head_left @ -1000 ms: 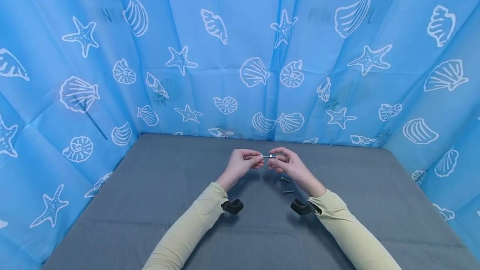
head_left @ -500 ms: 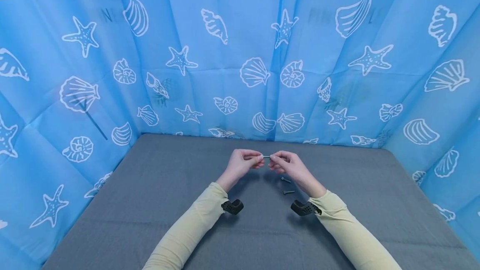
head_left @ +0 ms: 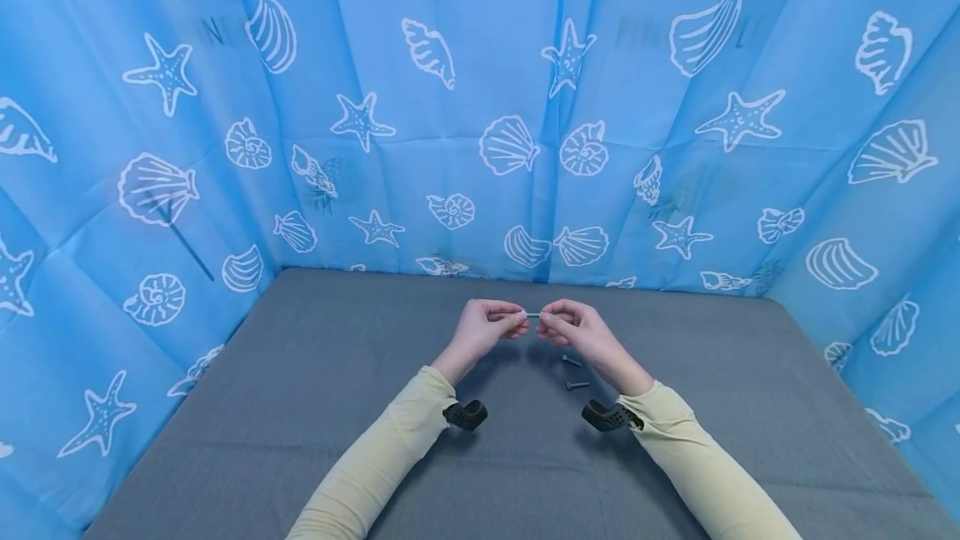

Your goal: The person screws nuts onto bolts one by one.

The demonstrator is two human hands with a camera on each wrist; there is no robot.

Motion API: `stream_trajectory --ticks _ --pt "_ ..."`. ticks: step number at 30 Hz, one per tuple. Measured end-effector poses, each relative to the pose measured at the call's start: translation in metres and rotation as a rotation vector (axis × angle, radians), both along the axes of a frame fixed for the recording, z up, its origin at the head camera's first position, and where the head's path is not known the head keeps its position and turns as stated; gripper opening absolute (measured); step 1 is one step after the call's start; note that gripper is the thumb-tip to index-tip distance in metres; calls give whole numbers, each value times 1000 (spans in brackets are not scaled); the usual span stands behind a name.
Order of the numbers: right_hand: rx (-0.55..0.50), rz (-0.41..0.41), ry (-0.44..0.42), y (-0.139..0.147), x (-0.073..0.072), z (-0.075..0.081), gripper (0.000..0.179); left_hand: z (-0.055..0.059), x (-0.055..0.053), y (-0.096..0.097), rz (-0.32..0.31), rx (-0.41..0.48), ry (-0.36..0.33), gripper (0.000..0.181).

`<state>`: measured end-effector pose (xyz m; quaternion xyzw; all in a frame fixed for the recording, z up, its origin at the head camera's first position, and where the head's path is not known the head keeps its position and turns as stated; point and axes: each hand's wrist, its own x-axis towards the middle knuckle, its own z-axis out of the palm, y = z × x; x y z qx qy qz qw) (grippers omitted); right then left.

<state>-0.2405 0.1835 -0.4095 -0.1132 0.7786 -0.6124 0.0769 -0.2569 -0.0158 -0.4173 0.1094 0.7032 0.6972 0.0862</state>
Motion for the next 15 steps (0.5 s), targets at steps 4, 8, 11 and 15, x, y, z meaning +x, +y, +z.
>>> stream_trajectory --ticks 4,8,11,15 --pt "10 -24 -19 -1 0 1 39 1 0 0 0 6 0 24" --pt "-25 -2 9 -1 1 2 38 0 -2 0 0 15 -12 25" --pt "-35 21 34 0 1 2 33 0 -3 0 1 5 -16 24" --pt "-10 11 18 -1 0 0 29 0 -2 0 2 -15 -17 22"
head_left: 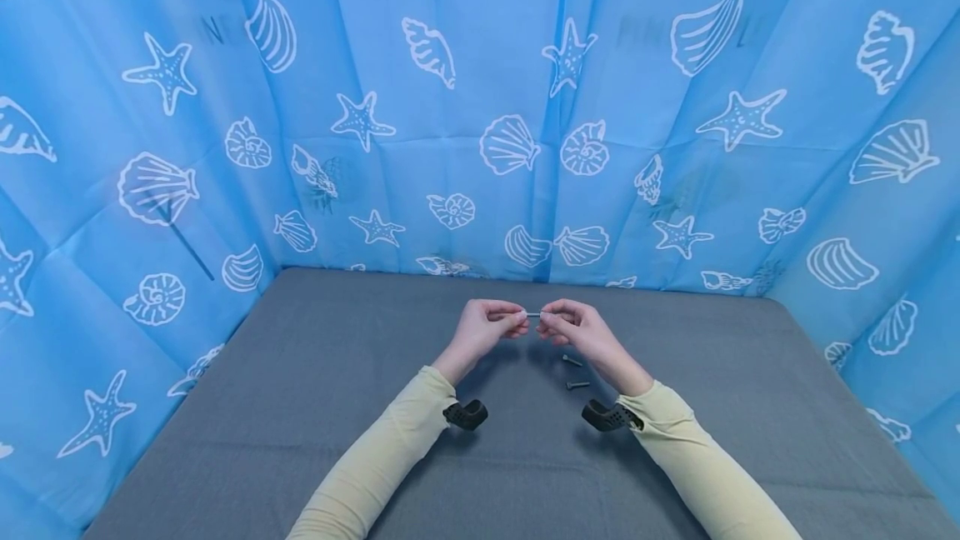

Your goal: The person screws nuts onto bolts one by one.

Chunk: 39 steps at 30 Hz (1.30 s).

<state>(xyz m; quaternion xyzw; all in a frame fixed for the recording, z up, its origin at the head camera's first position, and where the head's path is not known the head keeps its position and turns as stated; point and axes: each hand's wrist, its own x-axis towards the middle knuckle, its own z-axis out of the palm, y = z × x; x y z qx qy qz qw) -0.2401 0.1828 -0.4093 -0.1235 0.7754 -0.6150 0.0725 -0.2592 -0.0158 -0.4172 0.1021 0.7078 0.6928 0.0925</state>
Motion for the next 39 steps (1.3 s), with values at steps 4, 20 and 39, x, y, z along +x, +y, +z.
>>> stream_trajectory --ticks 4,20,39 --pt "9 -19 -12 -1 0 0 36 0 1 0 2 6 -3 23" --pt "10 -6 -5 2 0 4 35 2 3 0 -4 22 0 21" --pt "24 8 12 -1 1 1 32 -1 2 0 -2 17 -2 25"
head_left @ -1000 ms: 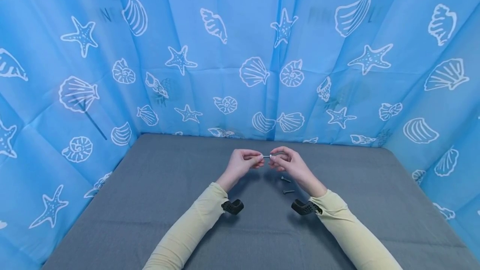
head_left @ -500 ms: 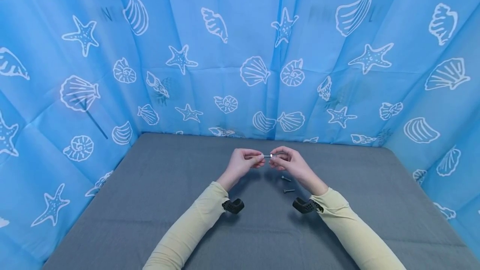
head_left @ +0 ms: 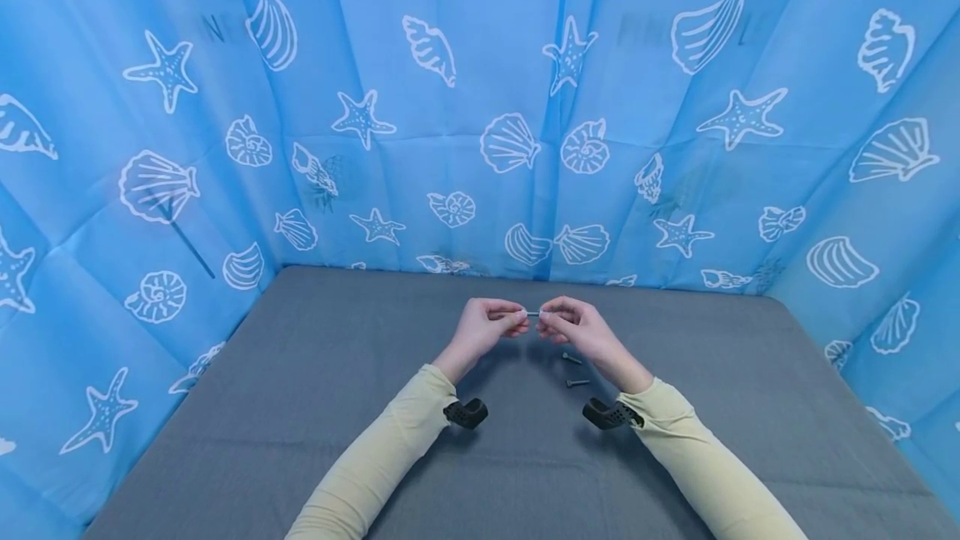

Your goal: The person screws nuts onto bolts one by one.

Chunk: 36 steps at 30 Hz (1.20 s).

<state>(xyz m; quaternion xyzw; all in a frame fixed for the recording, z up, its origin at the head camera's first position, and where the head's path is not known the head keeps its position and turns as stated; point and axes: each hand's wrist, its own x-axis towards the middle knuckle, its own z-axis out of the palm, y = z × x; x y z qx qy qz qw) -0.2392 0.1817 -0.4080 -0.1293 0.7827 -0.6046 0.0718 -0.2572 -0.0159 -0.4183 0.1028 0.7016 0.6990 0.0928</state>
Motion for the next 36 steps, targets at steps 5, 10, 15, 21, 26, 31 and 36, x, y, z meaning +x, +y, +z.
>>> stream_trajectory --ticks 5,10,15,21,26,31,36 --pt "9 -21 -32 -1 0 1 34 0 0 1 3 1 -10 25" --pt "-5 -15 -26 -1 0 1 31 13 8 0 3 -6 -17 20" --pt "11 -12 -42 -1 0 0 35 27 19 -2 -5 -11 -10 20" --pt "-28 -4 -23 -1 0 0 34 7 5 -1 -6 10 -16 22" --pt "-11 3 -13 -1 1 1 32 -3 -2 1 -4 12 -9 25" --pt "1 -10 -46 -1 1 1 34 -3 -2 1 -1 12 -4 23" --pt "-20 5 -27 0 2 1 37 -2 -1 2 3 11 4 23"
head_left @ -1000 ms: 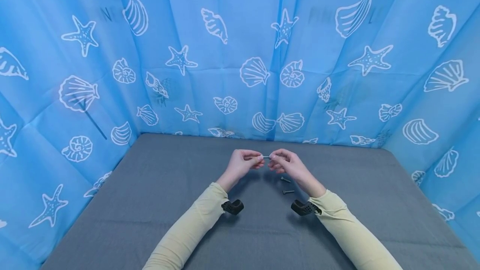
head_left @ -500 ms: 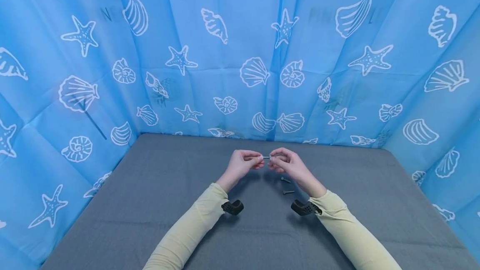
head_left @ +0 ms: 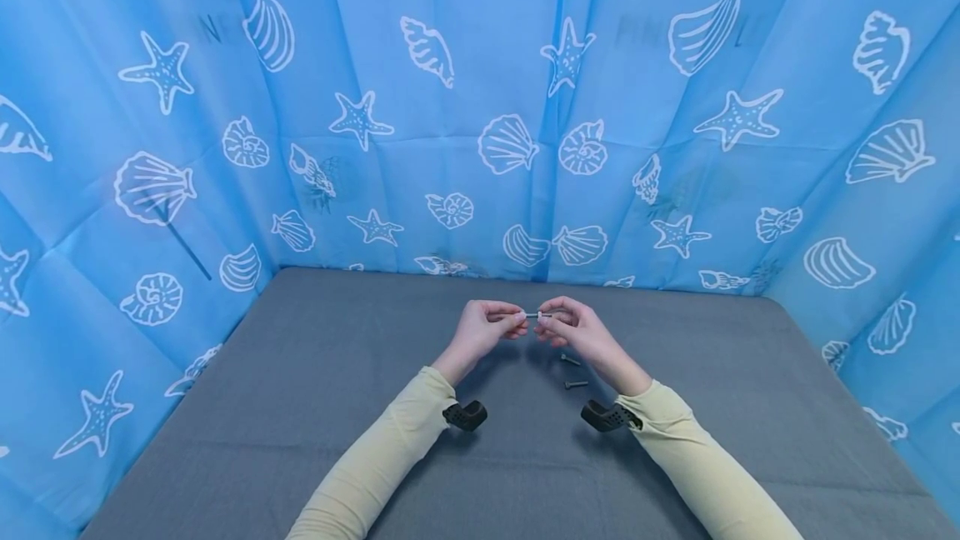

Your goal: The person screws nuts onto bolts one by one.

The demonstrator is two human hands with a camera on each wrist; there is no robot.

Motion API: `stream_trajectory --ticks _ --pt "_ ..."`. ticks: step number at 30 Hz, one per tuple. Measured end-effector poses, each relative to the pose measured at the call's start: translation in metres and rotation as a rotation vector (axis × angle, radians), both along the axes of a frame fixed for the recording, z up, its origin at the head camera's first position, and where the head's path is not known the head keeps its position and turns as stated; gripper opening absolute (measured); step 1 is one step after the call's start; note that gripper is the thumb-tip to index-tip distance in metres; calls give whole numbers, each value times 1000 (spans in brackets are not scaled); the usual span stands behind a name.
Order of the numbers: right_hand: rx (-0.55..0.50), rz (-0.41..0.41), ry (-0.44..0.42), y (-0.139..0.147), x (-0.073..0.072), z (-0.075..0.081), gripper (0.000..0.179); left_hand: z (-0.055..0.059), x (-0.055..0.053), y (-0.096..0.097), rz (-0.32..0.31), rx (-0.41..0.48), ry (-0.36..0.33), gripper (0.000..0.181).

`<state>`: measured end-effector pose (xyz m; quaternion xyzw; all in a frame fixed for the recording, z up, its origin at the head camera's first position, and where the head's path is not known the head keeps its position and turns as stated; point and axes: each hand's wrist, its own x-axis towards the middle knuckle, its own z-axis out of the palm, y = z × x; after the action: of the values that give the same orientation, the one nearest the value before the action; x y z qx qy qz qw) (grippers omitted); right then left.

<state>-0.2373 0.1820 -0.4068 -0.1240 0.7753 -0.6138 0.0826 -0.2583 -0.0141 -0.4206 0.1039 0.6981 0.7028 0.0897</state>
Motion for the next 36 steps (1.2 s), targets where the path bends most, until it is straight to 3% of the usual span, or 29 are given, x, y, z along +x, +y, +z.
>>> stream_trajectory --ticks 11,29,33,36 --pt "11 -22 -15 1 -1 -4 35 0 1 0 -3 3 2 22" --pt "-20 9 16 -1 -3 -3 31 1 -2 -2 0 -3 -2 22" --pt "-9 7 11 -1 -4 -4 32 5 1 -2 -9 -15 -6 23" --pt "6 -3 -7 -1 -4 -4 36 14 8 -2 -9 -33 -2 23"
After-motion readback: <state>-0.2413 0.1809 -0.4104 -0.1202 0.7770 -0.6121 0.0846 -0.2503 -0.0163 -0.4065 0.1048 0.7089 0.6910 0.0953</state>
